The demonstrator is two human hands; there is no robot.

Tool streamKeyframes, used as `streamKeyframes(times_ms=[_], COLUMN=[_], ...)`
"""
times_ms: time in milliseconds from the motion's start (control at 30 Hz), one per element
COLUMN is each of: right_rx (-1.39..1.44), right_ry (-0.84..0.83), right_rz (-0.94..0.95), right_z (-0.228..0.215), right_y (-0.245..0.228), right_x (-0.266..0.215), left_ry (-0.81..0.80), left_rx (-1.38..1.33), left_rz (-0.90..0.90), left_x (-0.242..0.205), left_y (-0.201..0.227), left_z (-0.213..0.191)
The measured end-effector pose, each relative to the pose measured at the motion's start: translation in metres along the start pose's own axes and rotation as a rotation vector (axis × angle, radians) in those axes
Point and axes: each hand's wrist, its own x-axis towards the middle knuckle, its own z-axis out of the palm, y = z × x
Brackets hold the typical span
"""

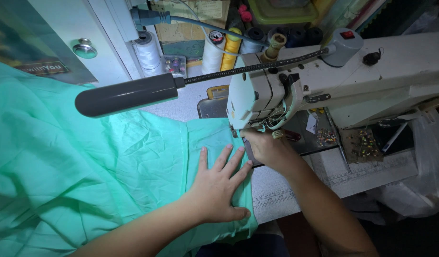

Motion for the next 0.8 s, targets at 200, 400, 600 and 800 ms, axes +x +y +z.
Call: streamKeyframes(times_ms=[200, 400, 600, 800], right_rx=[-0.149, -0.104, -0.112, -0.303], right_ry=[0.143, 0.179, -0.052, 0.147], right_rz=[-0.072, -0.114, 0.145, -0.04], right_z=[0.001, 0.009, -0.009, -0.016], right_y=[-0.002, -0.004, -0.02, -0.022], right_x=[0.005, 0.008, 0.004, 0.005], left_ry=[-0.035, -0.021, -0.046, -0.08], left_rx=[-0.031, -0.041, -0.043, -0.065], left_rz=[-0.011, -0.011, -0.028, -0.035], left_x=[0.002, 0.004, 0.005, 0.006], left_y=[0.0, -0.002, -0.002, 0.0], left_z=[-0.005, -0.007, -0.014, -0.017])
